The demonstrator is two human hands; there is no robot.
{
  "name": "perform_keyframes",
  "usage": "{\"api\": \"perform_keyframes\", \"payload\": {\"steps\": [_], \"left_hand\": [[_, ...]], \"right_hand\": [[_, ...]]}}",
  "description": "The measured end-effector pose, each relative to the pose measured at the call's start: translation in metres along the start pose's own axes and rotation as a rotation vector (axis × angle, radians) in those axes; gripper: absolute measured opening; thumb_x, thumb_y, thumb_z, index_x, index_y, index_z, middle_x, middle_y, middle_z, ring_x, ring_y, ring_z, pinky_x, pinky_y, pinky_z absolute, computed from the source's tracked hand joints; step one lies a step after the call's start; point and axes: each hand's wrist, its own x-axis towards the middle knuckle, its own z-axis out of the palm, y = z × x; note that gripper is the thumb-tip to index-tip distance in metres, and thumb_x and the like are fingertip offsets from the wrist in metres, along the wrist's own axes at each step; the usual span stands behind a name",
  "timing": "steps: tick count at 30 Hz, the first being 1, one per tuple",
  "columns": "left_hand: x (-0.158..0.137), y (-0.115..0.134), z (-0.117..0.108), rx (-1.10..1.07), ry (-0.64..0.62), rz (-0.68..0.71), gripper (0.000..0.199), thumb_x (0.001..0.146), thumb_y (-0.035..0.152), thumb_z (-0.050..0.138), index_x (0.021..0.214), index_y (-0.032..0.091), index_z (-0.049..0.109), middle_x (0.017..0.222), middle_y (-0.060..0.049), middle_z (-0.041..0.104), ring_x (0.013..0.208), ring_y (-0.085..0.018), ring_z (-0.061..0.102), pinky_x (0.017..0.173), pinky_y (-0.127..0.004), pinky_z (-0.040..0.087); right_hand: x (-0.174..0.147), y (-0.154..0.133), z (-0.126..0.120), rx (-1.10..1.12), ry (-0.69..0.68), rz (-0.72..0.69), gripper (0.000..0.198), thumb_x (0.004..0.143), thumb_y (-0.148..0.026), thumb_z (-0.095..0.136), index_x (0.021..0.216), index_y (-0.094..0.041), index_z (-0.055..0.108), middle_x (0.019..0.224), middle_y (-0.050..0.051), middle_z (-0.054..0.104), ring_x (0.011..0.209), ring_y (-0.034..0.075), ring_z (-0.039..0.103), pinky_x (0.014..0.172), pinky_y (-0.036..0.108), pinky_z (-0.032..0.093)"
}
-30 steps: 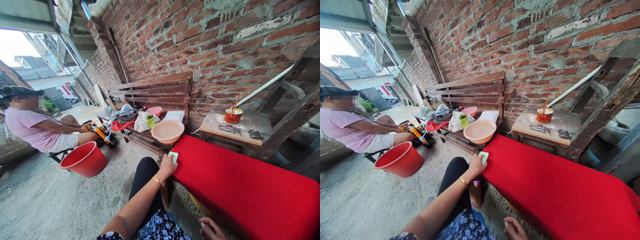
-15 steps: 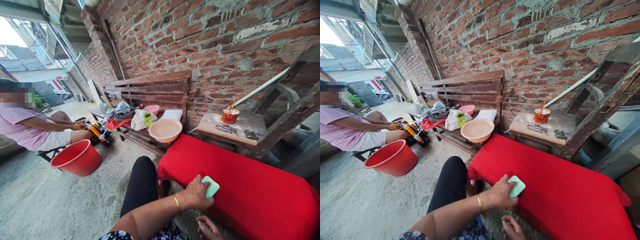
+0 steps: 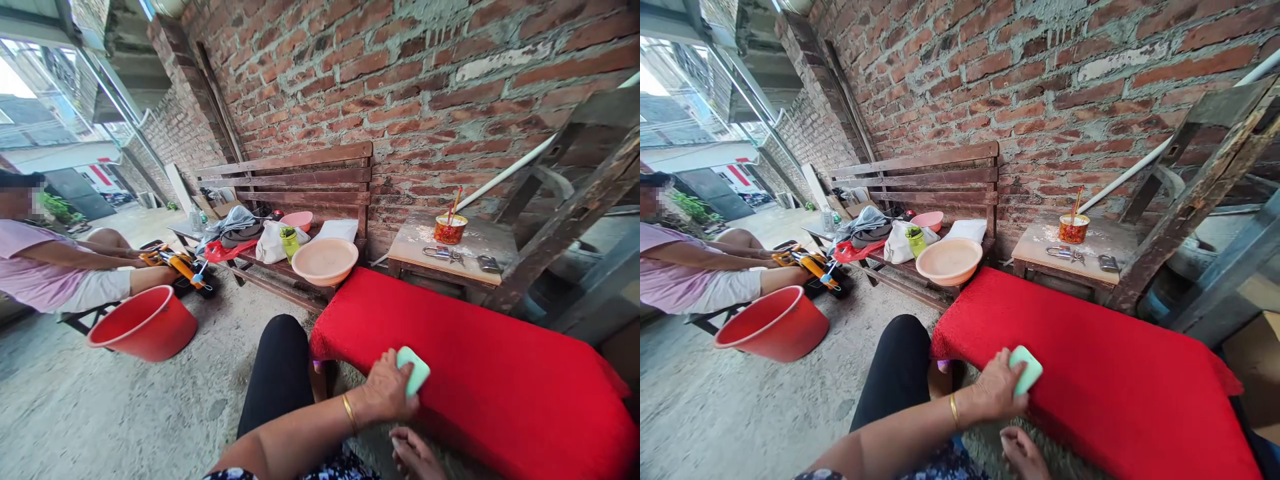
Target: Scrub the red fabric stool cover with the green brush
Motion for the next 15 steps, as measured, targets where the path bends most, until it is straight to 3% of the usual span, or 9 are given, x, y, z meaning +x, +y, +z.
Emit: {"api": "perform_keyframes", "payload": {"steps": [2,4,8,11,13,15], "left_hand": [[0.004,0.010,0.007,-0.053,-0.062,0.103,0.066,0.074,0.048,0.068,0.135,0.024,0.059,0.132,-0.017,0.050,0.113,-0.036,0.057,0.098,-0.048,0.048],[0.010,0.001,-0.002,-0.084,-0.028,0.067,0.062,0.076,0.049,0.067,0.132,0.025,0.061,0.127,-0.014,0.052,0.107,-0.032,0.059,0.095,-0.044,0.050],[0.024,-0.057,-0.053,-0.010,0.190,-0.259,0.059,0.084,0.044,0.060,0.138,0.020,0.057,0.126,-0.014,0.052,0.111,-0.028,0.058,0.102,-0.037,0.045],[0.035,-0.098,-0.087,0.100,0.263,-0.494,0.057,0.089,0.039,0.055,0.141,0.016,0.053,0.127,-0.015,0.052,0.118,-0.028,0.056,0.106,-0.036,0.041],[0.040,-0.105,-0.094,0.146,0.282,-0.574,0.055,0.091,0.038,0.054,0.140,0.015,0.053,0.127,-0.016,0.053,0.120,-0.028,0.055,0.107,-0.037,0.040],[0.044,-0.094,-0.087,0.162,0.275,-0.593,0.054,0.090,0.039,0.054,0.139,0.016,0.053,0.129,-0.016,0.052,0.121,-0.029,0.054,0.106,-0.037,0.041]], "right_hand": [[-0.002,-0.003,0.000,0.005,0.034,0.020,0.072,0.033,-0.081,0.076,0.074,-0.023,0.065,0.057,-0.002,0.057,0.052,0.012,0.048,0.051,0.025,0.032],[-0.005,-0.006,-0.001,0.007,0.013,0.009,0.070,0.035,-0.079,0.077,0.075,-0.023,0.065,0.058,-0.002,0.057,0.053,0.013,0.048,0.052,0.026,0.032],[-0.007,-0.006,0.000,0.001,-0.055,-0.030,0.061,0.045,-0.075,0.076,0.077,-0.025,0.065,0.062,-0.003,0.055,0.058,0.014,0.049,0.056,0.028,0.037],[-0.008,-0.004,0.003,0.012,-0.061,-0.083,0.057,0.049,-0.075,0.074,0.077,-0.025,0.063,0.063,-0.003,0.052,0.061,0.015,0.049,0.060,0.029,0.039],[-0.008,-0.002,0.004,0.017,-0.063,-0.103,0.057,0.051,-0.075,0.073,0.077,-0.025,0.063,0.063,-0.003,0.049,0.063,0.016,0.048,0.062,0.029,0.040],[-0.006,0.000,0.003,-0.006,-0.066,-0.076,0.059,0.052,-0.077,0.071,0.079,-0.025,0.062,0.063,-0.003,0.049,0.063,0.016,0.048,0.062,0.028,0.041]]}}
